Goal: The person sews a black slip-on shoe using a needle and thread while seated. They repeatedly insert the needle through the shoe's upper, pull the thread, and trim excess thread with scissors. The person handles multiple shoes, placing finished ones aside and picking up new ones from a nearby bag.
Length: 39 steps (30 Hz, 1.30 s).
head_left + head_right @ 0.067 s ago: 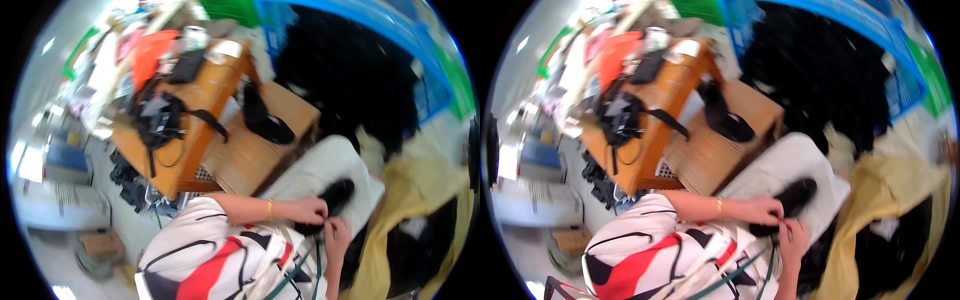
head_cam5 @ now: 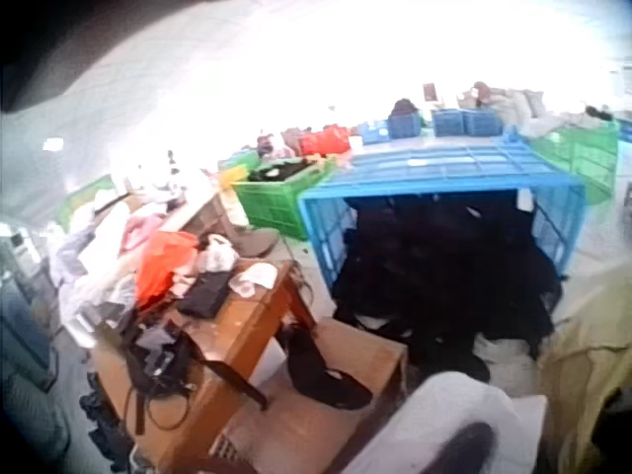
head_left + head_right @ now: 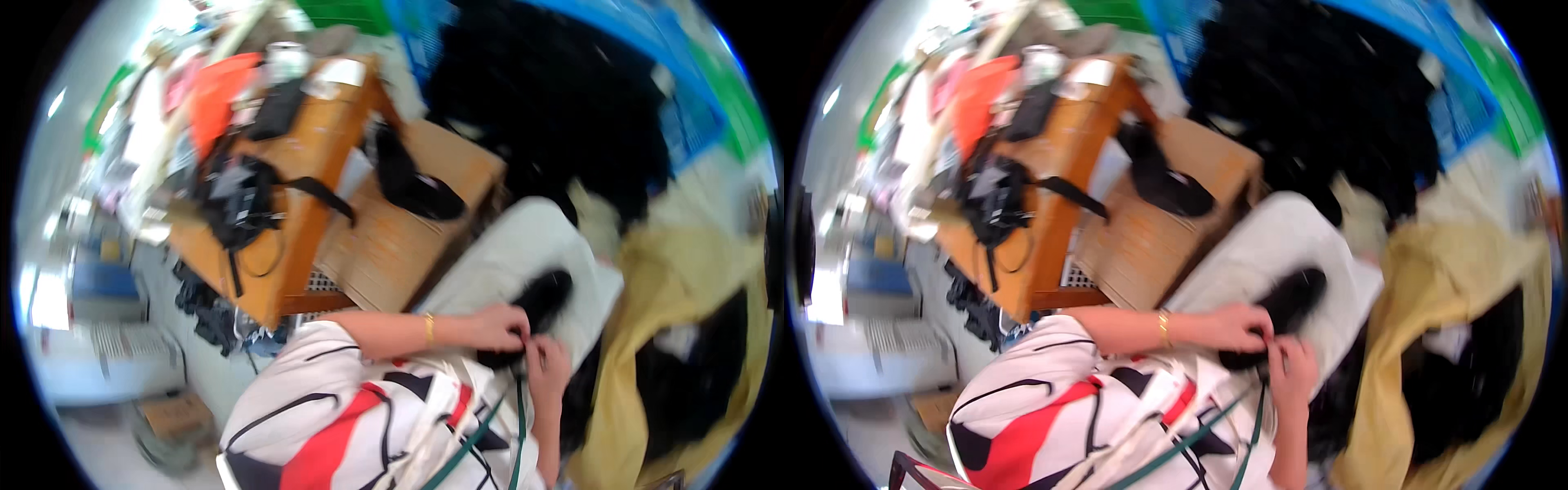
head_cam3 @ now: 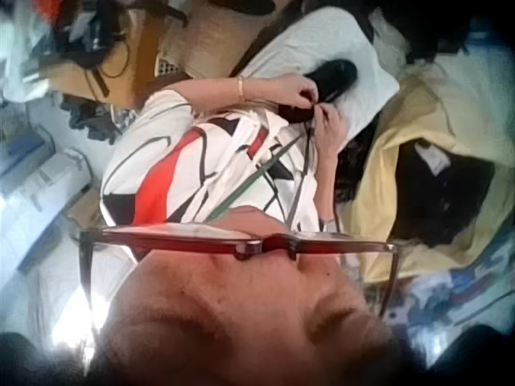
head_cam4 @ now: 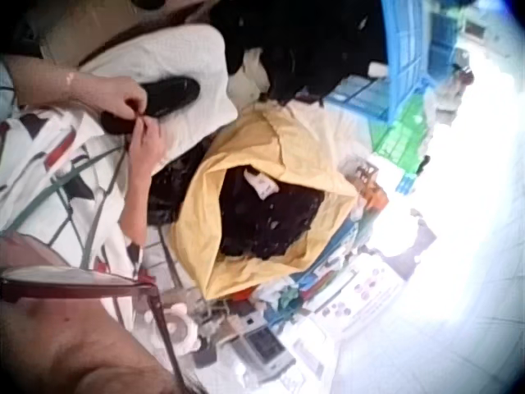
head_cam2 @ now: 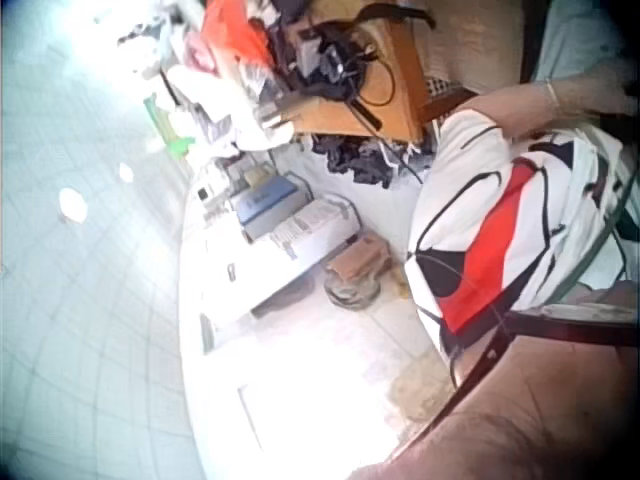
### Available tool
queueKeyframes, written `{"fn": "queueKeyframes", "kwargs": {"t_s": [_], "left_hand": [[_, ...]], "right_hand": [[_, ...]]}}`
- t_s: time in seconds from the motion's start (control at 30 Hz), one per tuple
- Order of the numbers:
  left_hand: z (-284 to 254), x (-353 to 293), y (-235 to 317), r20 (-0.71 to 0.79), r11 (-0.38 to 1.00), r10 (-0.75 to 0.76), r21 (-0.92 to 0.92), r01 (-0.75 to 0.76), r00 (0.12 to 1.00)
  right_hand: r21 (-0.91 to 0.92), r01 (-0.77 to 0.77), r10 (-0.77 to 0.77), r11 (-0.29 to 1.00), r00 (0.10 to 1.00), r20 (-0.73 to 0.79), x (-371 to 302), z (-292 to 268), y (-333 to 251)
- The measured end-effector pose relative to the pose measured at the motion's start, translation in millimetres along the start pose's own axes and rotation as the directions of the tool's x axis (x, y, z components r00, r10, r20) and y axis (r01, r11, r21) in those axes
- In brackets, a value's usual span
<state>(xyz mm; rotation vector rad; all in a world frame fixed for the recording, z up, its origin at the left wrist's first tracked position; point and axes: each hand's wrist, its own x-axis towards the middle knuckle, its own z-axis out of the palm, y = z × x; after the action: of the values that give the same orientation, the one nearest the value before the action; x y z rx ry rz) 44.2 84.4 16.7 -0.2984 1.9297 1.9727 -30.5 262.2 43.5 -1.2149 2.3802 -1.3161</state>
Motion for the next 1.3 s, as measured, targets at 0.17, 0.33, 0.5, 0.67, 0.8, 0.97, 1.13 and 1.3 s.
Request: {"fn": "queueKeyframes", "kwargs": {"t_s": [0.17,0.33,0.5,0.67,0.8,0.97,1.13,1.3], "left_hand": [[-22.7,8.8,-13.2,-0.107,0.990,-0.034,-0.137,0.019,0.994],[-13.4,1.7,0.6,-0.087,0.991,-0.062,-0.124,0.050,0.994],[-9.8,-1.3,5.2,-0.140,0.999,0.036,0.026,-0.033,0.989],[-14.5,-0.2,1.5,-0.167,0.989,0.063,0.140,-0.039,0.984],[-15.6,-2.5,6.4,-0.125,0.994,-0.080,0.061,0.088,0.989],[-12.6,-3.6,6.4,-0.127,1.000,0.017,0.004,-0.017,0.992],[-13.9,-3.1,3.4,-0.131,0.987,0.045,0.157,-0.025,0.990],[-11.4,-4.2,6.4,-0.121,0.981,0.127,0.162,-0.107,0.985]], "right_hand": [[0.050,-0.217,0.222,0.975,0.968,-0.118,15.6,0.2,21.4],[-0.122,-0.014,0.002,0.992,0.994,-0.105,11.9,-6.3,9.5],[-0.226,0.149,-0.171,0.963,0.982,-0.078,21.6,14.2,2.7],[0.075,0.160,-0.143,0.984,0.969,-0.200,19.1,13.0,-13.8],[0.575,-0.305,0.414,0.759,0.908,-0.065,19.2,0.2,-7.3],[-0.074,-0.032,0.024,0.997,0.994,-0.106,13.8,3.8,7.6],[-0.136,0.215,-0.235,0.967,0.961,-0.148,27.0,20.1,-5.8],[0.720,-0.254,0.331,0.646,0.943,0.036,28.5,-3.5,-22.5]]}}
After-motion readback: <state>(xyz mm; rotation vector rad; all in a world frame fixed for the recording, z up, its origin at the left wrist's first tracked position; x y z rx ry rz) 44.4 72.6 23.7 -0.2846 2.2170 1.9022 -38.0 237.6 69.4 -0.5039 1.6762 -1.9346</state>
